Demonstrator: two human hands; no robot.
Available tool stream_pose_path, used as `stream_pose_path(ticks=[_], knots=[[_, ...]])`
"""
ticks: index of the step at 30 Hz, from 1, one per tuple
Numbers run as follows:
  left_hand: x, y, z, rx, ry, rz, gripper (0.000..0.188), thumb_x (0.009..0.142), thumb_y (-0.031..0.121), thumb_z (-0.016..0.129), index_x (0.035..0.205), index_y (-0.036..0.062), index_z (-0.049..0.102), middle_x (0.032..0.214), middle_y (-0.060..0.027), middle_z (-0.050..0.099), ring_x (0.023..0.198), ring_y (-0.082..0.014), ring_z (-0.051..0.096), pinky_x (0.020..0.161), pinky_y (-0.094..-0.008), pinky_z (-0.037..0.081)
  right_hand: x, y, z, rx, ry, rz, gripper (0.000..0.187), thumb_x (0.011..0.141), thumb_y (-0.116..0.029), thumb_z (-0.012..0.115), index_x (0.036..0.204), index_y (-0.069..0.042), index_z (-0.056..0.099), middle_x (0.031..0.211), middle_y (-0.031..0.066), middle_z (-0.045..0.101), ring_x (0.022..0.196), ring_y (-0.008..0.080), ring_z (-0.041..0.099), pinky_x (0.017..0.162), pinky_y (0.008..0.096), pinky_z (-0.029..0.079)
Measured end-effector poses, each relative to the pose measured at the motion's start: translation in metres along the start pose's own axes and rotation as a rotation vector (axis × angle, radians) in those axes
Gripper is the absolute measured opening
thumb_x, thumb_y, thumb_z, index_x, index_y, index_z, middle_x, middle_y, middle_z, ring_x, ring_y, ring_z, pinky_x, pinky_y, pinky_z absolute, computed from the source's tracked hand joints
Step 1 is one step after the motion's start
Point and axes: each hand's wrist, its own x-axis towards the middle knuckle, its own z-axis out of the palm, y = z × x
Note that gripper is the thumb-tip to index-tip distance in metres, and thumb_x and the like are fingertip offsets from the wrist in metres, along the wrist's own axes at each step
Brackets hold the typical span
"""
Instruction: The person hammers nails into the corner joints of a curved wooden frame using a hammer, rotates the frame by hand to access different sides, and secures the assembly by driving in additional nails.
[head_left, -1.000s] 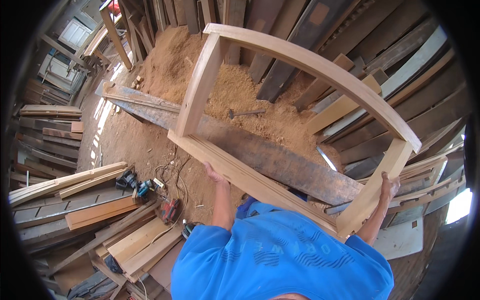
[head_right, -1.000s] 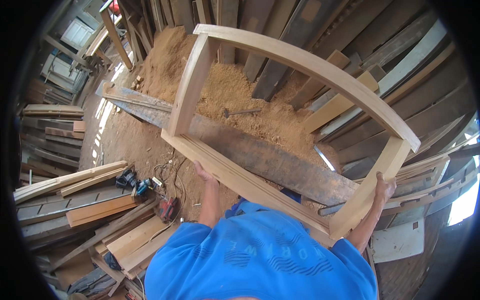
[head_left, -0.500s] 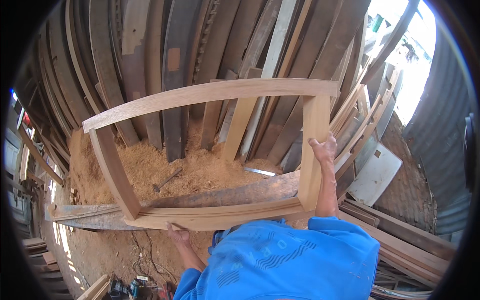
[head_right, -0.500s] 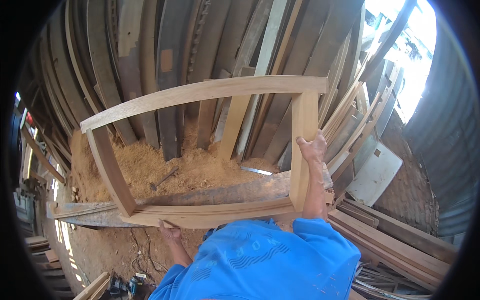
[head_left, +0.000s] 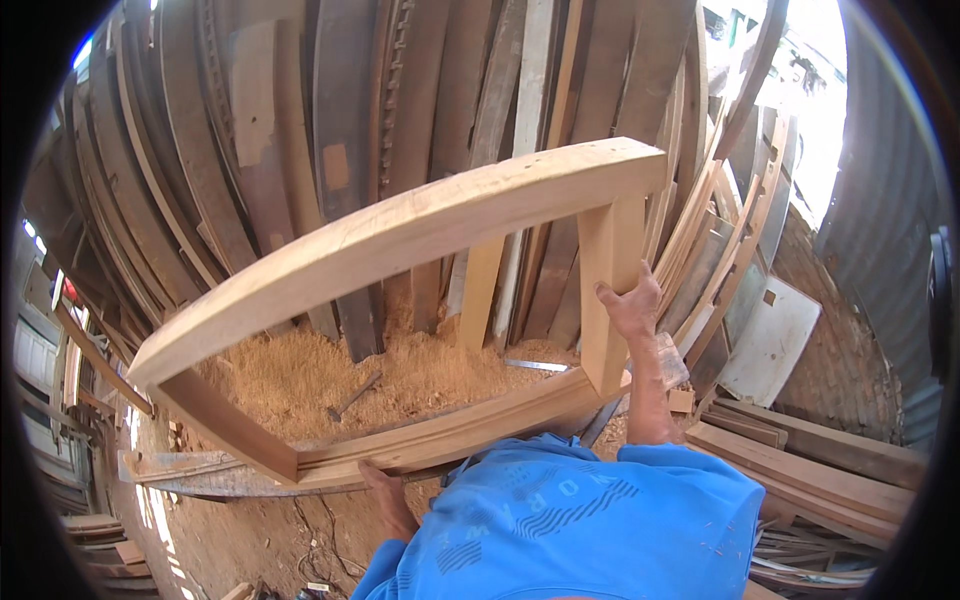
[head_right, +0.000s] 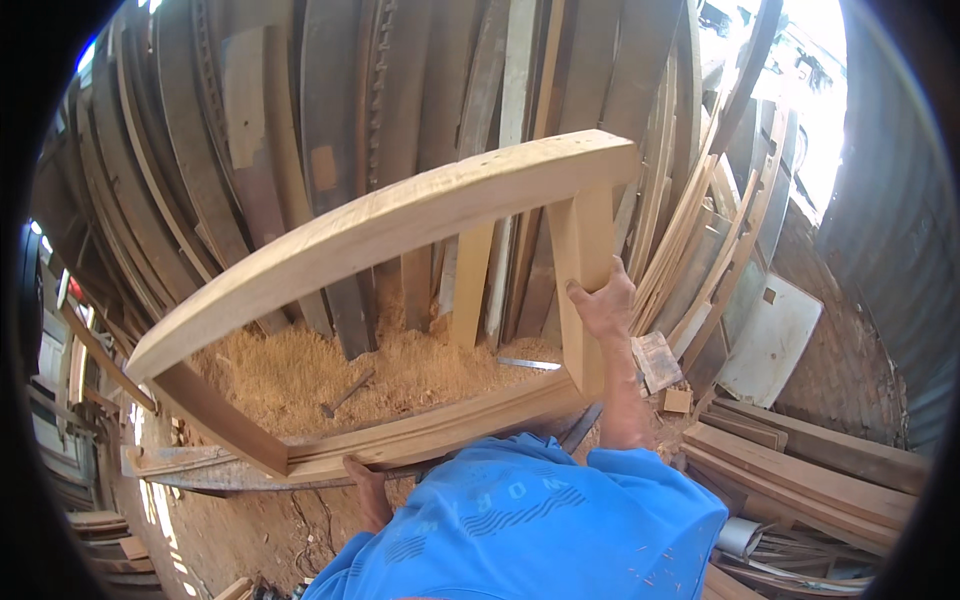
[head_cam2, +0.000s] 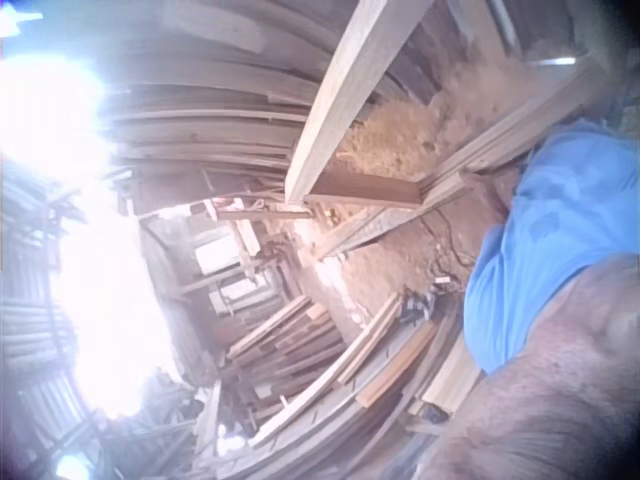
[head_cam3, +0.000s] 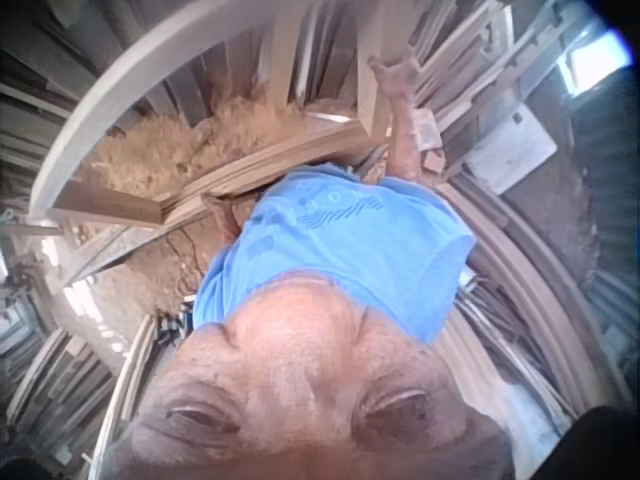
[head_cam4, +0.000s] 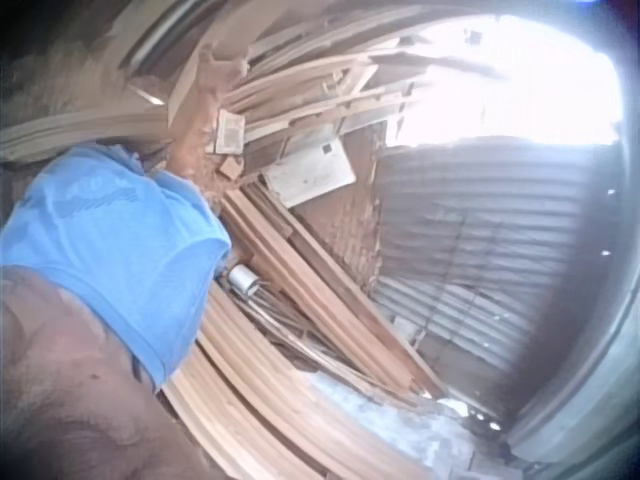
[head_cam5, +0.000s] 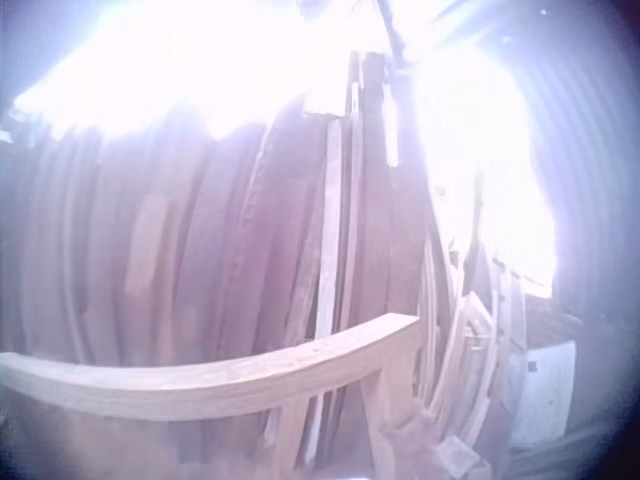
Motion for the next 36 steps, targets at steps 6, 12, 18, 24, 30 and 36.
stream_pose_path(ticks=[6,12,18,24,30,36], knots=[[0.053,0.007,-0.055,0.389,-0.139,-0.587,0.069,0.092,0.065,0.05,0.124,0.0037,0.051,0.103,-0.0202,0.059,0.088,-0.0333,0.061,0.076,-0.0538,0.055,-0.031,0.061,0.012,-0.028,-0.088,0.125,0.056,0.068,-0.015,0.084,0.116,0.001,0.06,0.102,0.0211,0.071,0.098,0.0354,0.071,0.087,0.0416,0.056],[0.068,0.001,-0.053,0.383,-0.172,-0.554,0.055,0.097,0.055,0.049,0.121,0.0052,0.051,0.09,-0.0175,0.06,0.071,-0.0319,0.06,0.066,-0.0547,0.057,-0.048,0.061,0.0,-0.1,-0.091,0.205,0.057,0.068,-0.015,0.085,0.116,0.001,0.058,0.099,0.0207,0.072,0.096,0.0354,0.071,0.087,0.0414,0.057],[0.073,-0.003,-0.038,0.354,-0.027,-0.639,0.046,0.1,0.044,0.047,0.121,0.003,0.049,0.089,-0.018,0.061,0.071,-0.031,0.06,0.063,-0.0496,0.057,-0.063,0.062,-0.008,-0.087,-0.08,0.253,0.058,0.069,-0.015,0.084,0.119,-0.001,0.058,0.099,0.0185,0.073,0.096,0.0341,0.072,0.085,0.0409,0.057],[0.101,-0.01,-0.066,0.179,-0.264,-0.696,0.041,0.105,0.039,0.046,0.118,0.0,0.051,0.093,-0.0174,0.062,0.076,-0.0282,0.063,0.063,-0.0455,0.058,-0.089,0.077,-0.021,-0.111,-0.054,0.192,0.062,0.068,-0.015,0.085,0.121,-0.001,0.057,0.105,0.019,0.073,0.099,0.0332,0.071,0.087,0.0398,0.056],[0.064,0.009,-0.016,0.59,-0.156,-0.653,0.042,0.103,0.04,0.053,0.118,0.0005,0.052,0.084,-0.0137,0.064,0.07,-0.0242,0.064,0.066,-0.0422,0.061,-0.101,0.065,-0.032,-0.195,0.019,0.3,0.068,0.069,-0.023,0.087,0.125,0.0,0.056,0.111,0.0199,0.072,0.106,0.0348,0.069,0.092,0.0411,0.054],[-0.015,0.083,0.095,1.34,-1.415,-0.383,0.037,0.103,0.035,0.057,0.114,0.0,0.061,0.109,-0.0176,0.068,0.092,-0.0235,0.067,0.079,-0.0391,0.057,-0.1,0.079,-0.029,-0.188,-0.018,0.296,0.069,0.07,-0.03,0.087,0.125,-0.002,0.056,0.111,0.0217,0.071,0.105,0.0371,0.069,0.093,0.0432,0.054]])
